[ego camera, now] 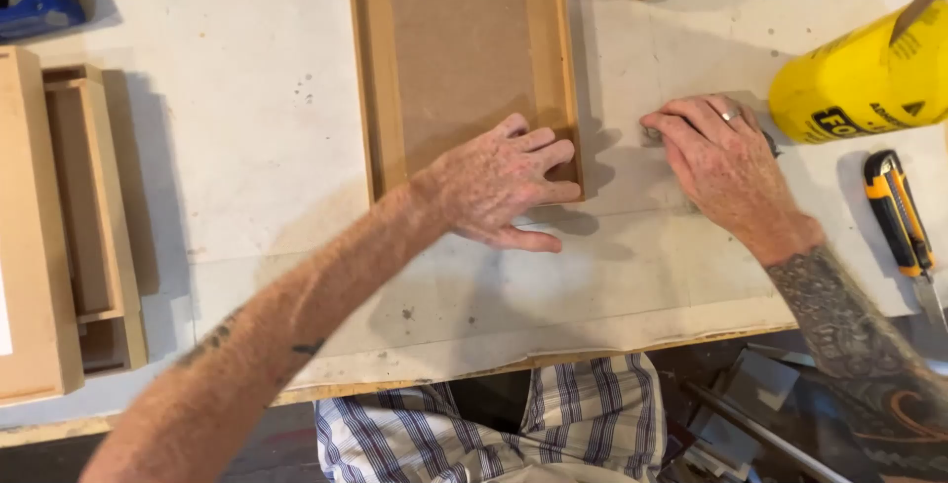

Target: Cleaning a wooden picture frame and sealing the back with paper tape and trimming it.

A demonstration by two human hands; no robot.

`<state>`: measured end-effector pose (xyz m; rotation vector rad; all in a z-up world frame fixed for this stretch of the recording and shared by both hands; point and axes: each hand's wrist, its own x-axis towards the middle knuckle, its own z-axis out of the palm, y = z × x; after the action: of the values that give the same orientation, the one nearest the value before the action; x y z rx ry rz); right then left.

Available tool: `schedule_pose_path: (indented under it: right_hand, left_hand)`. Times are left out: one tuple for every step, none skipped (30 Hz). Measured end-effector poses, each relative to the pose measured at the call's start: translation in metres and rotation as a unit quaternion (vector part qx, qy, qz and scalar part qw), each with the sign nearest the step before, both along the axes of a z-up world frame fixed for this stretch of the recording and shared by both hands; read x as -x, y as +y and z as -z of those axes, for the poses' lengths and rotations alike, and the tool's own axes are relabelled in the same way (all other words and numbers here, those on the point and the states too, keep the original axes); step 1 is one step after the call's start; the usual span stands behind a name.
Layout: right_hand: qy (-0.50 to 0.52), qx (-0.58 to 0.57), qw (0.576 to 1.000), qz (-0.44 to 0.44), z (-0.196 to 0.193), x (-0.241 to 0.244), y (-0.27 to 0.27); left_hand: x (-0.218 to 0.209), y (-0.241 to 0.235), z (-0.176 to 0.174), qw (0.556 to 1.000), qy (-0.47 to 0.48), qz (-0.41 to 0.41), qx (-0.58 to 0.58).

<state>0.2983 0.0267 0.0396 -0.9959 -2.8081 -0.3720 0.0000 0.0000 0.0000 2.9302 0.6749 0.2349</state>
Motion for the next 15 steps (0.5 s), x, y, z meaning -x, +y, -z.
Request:
schedule_pose_path:
  right_hand:
    - [0.001, 0.001, 1.0, 0.004, 0.004, 0.0, 0.0]
    - [0.009, -0.008, 1.0, 0.013, 0.007, 0.0, 0.0]
    - [0.018, -0.018, 0.999, 0.02, 0.01, 0.002, 0.001]
    - [0.02, -0.017, 0.999, 0.022, 0.011, 0.0, 0.0]
    - [0.023, -0.011, 0.999, 0.025, 0.011, 0.0, 0.001]
    - [0.026, -0.005, 0.999, 0.028, 0.011, 0.001, 0.002]
    - [0.027, -0.01, 0.999, 0.024, 0.001, 0.005, 0.0]
    - [0.016, 0.004, 0.999, 0.038, -0.008, 0.009, -0.001]
    - [0.008, 0.018, 0.998, 0.054, -0.015, 0.013, -0.003]
    - [0.012, 0.015, 0.999, 0.051, -0.025, 0.029, 0.002]
    - [0.067, 0.041, 0.997, 0.024, -0.034, 0.046, 0.009]
    - [0.122, 0.067, 0.99, -0.004, -0.044, 0.064, 0.014]
    - [0.128, 0.063, 0.99, -0.013, -0.043, 0.086, 0.032]
    - [0.16, 0.083, 0.983, -0.03, -0.042, 0.111, 0.048]
    - [0.191, 0.111, 0.974, -0.05, -0.039, 0.138, 0.058]
  left_hand:
    - [-0.001, 0.006, 0.003, 1.0, 0.001, 0.004, 0.001]
    - [-0.001, 0.012, 0.005, 1.0, 0.009, 0.024, -0.016]
    - [0.0, 0.017, 0.006, 0.998, 0.018, 0.042, -0.034]
    - [0.003, 0.024, 0.005, 0.998, 0.02, 0.044, -0.033]
    - [0.008, 0.031, 0.003, 0.998, 0.031, -0.005, -0.055]
    - [0.013, 0.038, 0.0, 0.995, 0.041, -0.054, -0.076]
    - [0.014, 0.023, -0.01, 0.994, 0.042, -0.057, -0.08]
    - [0.014, 0.008, -0.02, 0.979, -0.061, -0.165, -0.099]
    - [0.015, -0.007, -0.03, 0.943, -0.16, -0.266, -0.117]
    - [0.001, -0.037, -0.046, 0.943, -0.157, -0.267, -0.122]
    - [-0.012, -0.066, -0.062, 0.833, -0.333, -0.405, 0.176]
    - [-0.024, -0.097, -0.077, 0.599, -0.459, -0.476, 0.451]
    - [-0.04, -0.106, -0.071, 0.601, -0.461, -0.482, 0.441]
    - [-0.055, -0.117, -0.065, 0.362, -0.583, -0.477, 0.549]
    - [-0.069, -0.132, -0.059, 0.089, -0.66, -0.434, 0.607]
